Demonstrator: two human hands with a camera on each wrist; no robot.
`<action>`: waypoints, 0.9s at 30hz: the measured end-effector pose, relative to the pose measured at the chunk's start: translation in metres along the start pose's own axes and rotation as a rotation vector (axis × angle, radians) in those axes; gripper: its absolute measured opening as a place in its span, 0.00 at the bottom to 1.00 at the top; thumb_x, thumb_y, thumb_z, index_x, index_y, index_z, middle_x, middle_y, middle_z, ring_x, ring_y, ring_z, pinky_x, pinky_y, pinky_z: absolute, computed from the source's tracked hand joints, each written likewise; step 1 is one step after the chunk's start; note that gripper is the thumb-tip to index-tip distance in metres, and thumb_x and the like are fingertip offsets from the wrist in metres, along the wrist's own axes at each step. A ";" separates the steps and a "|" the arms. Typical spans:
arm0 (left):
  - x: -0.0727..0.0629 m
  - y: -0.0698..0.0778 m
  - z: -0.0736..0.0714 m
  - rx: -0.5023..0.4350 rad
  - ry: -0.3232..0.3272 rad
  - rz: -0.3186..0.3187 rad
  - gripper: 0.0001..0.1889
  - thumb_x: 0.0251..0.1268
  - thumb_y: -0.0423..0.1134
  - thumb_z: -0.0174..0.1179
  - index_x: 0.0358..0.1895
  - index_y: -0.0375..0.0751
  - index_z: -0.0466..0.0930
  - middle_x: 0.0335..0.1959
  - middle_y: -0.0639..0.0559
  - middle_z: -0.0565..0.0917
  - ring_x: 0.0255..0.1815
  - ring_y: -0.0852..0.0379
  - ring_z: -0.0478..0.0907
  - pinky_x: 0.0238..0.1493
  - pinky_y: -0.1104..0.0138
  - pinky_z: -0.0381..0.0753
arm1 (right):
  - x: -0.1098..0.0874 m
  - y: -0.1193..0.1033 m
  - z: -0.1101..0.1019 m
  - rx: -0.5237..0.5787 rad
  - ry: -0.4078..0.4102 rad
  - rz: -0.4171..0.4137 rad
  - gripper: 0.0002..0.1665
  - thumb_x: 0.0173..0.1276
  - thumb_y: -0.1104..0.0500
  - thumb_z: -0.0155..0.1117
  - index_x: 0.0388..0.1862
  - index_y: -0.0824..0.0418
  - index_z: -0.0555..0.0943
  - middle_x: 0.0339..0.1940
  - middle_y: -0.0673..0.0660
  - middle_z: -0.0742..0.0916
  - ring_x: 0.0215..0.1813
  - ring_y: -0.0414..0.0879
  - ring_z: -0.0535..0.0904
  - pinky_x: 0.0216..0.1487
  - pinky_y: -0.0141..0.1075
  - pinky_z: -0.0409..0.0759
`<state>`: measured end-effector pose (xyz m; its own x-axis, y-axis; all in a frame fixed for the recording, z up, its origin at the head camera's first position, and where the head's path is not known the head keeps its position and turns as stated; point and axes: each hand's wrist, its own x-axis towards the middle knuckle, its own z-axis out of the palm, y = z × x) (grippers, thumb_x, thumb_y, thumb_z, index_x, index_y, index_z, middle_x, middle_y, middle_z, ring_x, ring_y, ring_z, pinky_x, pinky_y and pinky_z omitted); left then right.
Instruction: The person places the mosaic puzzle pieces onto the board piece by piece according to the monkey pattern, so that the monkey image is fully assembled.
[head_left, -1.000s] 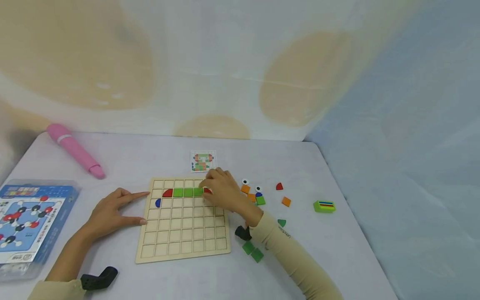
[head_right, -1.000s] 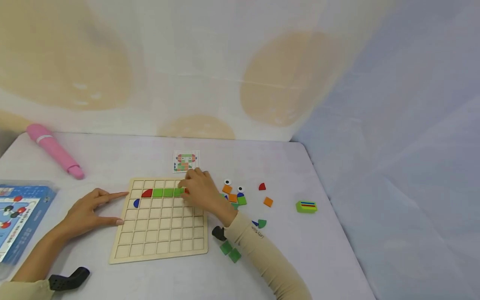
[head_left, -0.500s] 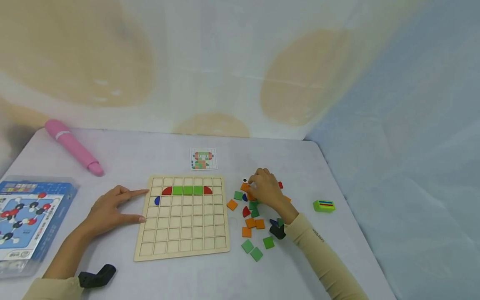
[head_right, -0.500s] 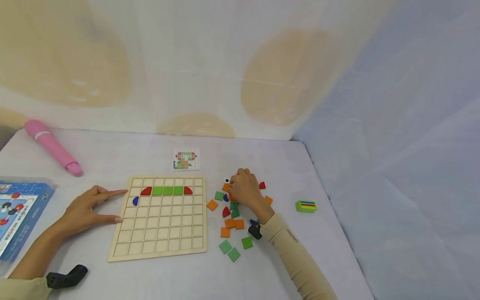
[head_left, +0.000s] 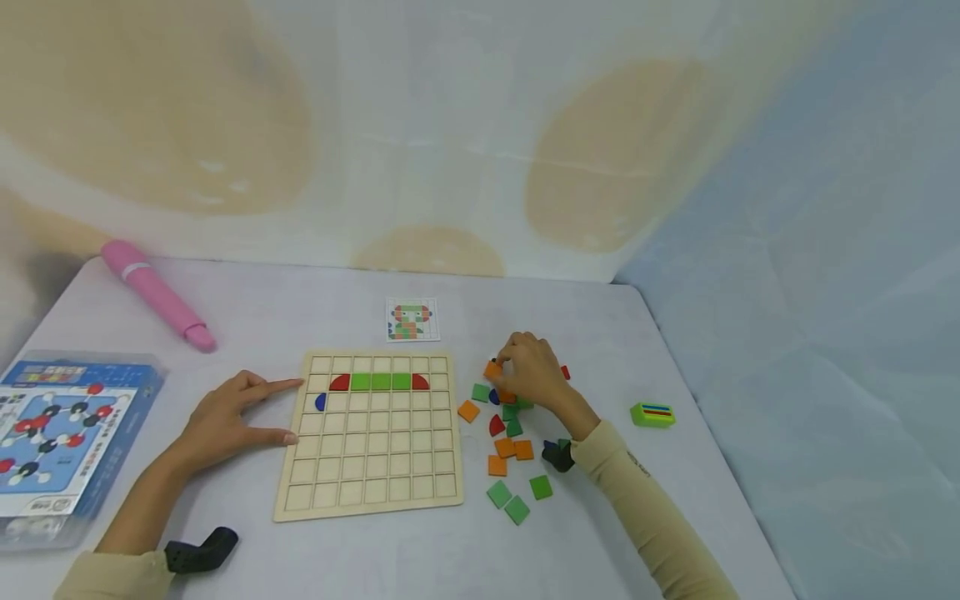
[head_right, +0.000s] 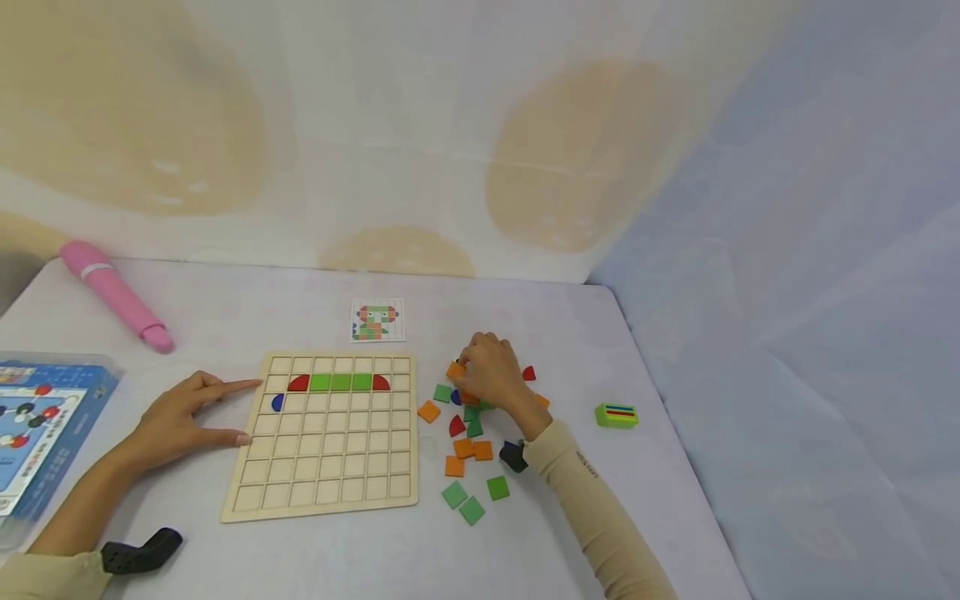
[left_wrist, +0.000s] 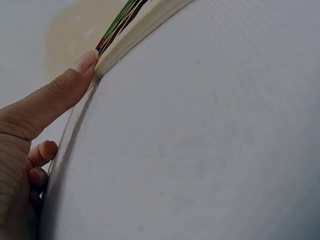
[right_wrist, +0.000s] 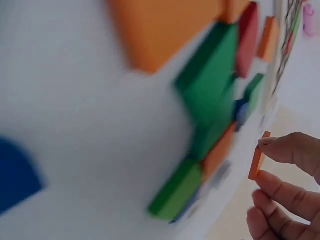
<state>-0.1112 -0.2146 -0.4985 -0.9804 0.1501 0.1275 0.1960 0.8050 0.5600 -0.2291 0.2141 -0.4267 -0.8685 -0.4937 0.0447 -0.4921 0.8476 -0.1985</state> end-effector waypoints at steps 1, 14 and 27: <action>0.000 0.000 0.000 0.000 -0.001 0.000 0.42 0.40 0.62 0.77 0.64 0.53 0.79 0.37 0.53 0.71 0.32 0.57 0.62 0.34 0.65 0.59 | 0.002 -0.004 -0.001 0.014 0.012 -0.016 0.15 0.56 0.51 0.78 0.36 0.60 0.89 0.41 0.55 0.84 0.45 0.51 0.76 0.48 0.46 0.73; -0.001 -0.002 0.001 -0.021 -0.031 -0.041 0.42 0.40 0.62 0.77 0.65 0.53 0.78 0.39 0.51 0.72 0.34 0.56 0.63 0.36 0.64 0.59 | 0.045 -0.118 0.015 -0.004 -0.175 -0.382 0.17 0.61 0.46 0.74 0.45 0.53 0.89 0.46 0.48 0.82 0.52 0.43 0.75 0.59 0.42 0.72; 0.000 0.000 0.001 -0.037 -0.006 -0.017 0.42 0.40 0.63 0.77 0.64 0.55 0.79 0.37 0.53 0.71 0.33 0.57 0.62 0.35 0.65 0.59 | 0.068 -0.171 0.040 -0.095 -0.210 -0.457 0.13 0.64 0.46 0.71 0.43 0.50 0.89 0.45 0.47 0.83 0.45 0.41 0.73 0.41 0.28 0.68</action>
<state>-0.1110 -0.2139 -0.4988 -0.9837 0.1397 0.1130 0.1795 0.7858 0.5919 -0.2011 0.0279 -0.4288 -0.5375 -0.8380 -0.0937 -0.8304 0.5454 -0.1140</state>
